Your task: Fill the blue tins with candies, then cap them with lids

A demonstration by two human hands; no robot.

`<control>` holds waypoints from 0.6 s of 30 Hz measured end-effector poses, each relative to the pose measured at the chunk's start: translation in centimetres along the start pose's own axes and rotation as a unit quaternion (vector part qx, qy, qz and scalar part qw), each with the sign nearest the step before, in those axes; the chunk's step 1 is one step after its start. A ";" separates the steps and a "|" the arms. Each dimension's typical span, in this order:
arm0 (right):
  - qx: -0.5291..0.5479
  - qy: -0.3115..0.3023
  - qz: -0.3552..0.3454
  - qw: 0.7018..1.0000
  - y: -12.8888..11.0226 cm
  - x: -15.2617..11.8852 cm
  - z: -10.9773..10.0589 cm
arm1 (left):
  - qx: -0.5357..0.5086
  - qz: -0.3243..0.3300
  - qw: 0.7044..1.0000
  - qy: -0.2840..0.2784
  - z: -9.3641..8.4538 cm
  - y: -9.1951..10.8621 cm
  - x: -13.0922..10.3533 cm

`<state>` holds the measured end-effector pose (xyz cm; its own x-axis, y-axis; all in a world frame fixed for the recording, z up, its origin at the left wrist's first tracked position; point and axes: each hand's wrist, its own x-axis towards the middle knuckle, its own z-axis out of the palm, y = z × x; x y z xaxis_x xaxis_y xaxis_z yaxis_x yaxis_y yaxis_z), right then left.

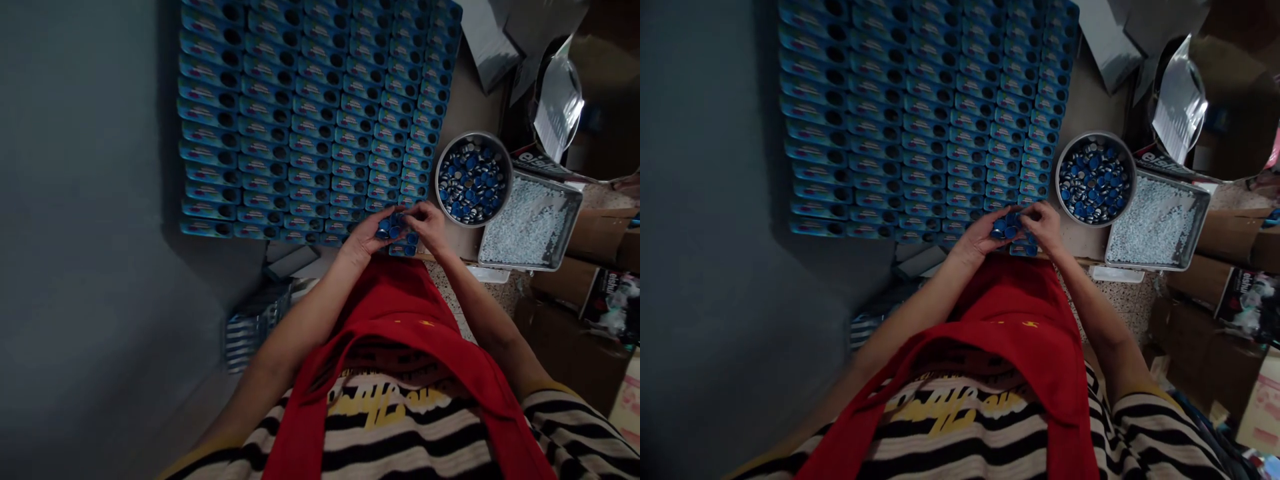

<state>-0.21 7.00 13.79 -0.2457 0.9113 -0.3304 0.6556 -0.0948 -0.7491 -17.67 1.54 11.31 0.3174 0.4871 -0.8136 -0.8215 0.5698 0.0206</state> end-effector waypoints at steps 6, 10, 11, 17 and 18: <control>-0.120 0.009 0.067 0.991 2.5 -1.1 -1.6 | -0.010 -0.016 1.000 -0.015 -0.5 1.2 -1.0; -0.265 -0.048 0.061 0.961 2.8 -1.1 -0.8 | -0.009 -0.020 0.999 -0.029 -1.0 1.7 -1.0; -0.285 -0.055 0.069 0.954 2.8 -0.8 -0.6 | -0.007 -0.018 0.999 -0.034 -1.1 1.8 -0.9; -0.333 -0.060 0.098 0.936 1.9 1.3 -1.5 | 0.017 -0.008 0.998 -0.057 -1.1 2.0 -0.2; -0.341 -0.069 0.093 0.933 1.5 1.4 -1.7 | 0.019 -0.009 0.998 -0.058 -1.0 2.0 -0.1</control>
<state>1.67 8.84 13.17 -0.1416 0.8396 -0.5244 0.9862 0.0737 -0.1484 -19.84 1.95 10.89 0.3855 0.5485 -0.7420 -0.7975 0.6025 0.0311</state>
